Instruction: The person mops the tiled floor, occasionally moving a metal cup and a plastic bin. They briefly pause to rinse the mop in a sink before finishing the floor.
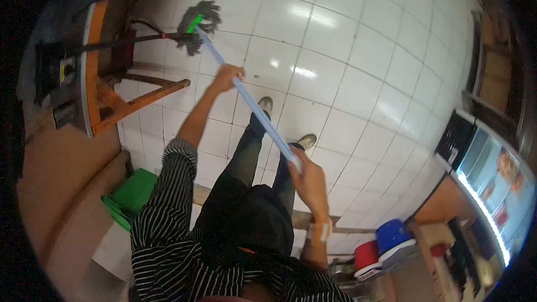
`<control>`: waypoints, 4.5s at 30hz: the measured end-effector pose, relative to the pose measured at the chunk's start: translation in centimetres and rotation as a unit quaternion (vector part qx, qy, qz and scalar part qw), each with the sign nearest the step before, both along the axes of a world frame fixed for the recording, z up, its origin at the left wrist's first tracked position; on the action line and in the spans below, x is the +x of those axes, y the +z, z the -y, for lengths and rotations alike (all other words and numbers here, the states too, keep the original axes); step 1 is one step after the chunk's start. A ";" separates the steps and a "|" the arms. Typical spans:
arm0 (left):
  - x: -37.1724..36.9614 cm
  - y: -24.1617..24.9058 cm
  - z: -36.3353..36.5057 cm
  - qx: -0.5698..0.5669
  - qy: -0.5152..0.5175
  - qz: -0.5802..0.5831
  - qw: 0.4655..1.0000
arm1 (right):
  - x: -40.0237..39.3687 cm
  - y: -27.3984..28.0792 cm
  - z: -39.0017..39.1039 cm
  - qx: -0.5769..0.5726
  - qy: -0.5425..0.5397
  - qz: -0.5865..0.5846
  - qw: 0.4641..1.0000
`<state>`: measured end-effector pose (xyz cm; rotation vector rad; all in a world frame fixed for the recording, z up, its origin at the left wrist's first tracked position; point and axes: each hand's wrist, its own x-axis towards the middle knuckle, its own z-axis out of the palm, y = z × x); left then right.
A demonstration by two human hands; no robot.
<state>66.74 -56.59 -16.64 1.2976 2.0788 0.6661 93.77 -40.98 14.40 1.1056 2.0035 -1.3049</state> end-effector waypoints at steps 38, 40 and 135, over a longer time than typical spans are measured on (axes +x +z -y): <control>61.4 1.2 -30.0 0.050 -0.769 0.001 0.638 | 40.8 4.5 13.8 -0.296 -0.869 -0.089 0.386; 60.3 2.5 -24.9 0.040 -0.788 -0.007 0.614 | 40.4 6.9 17.5 -0.293 -0.850 -0.035 0.436; 103.1 14.5 -59.8 -0.089 -0.698 0.257 0.662 | 89.4 26.1 -29.2 -0.210 -0.707 0.250 0.627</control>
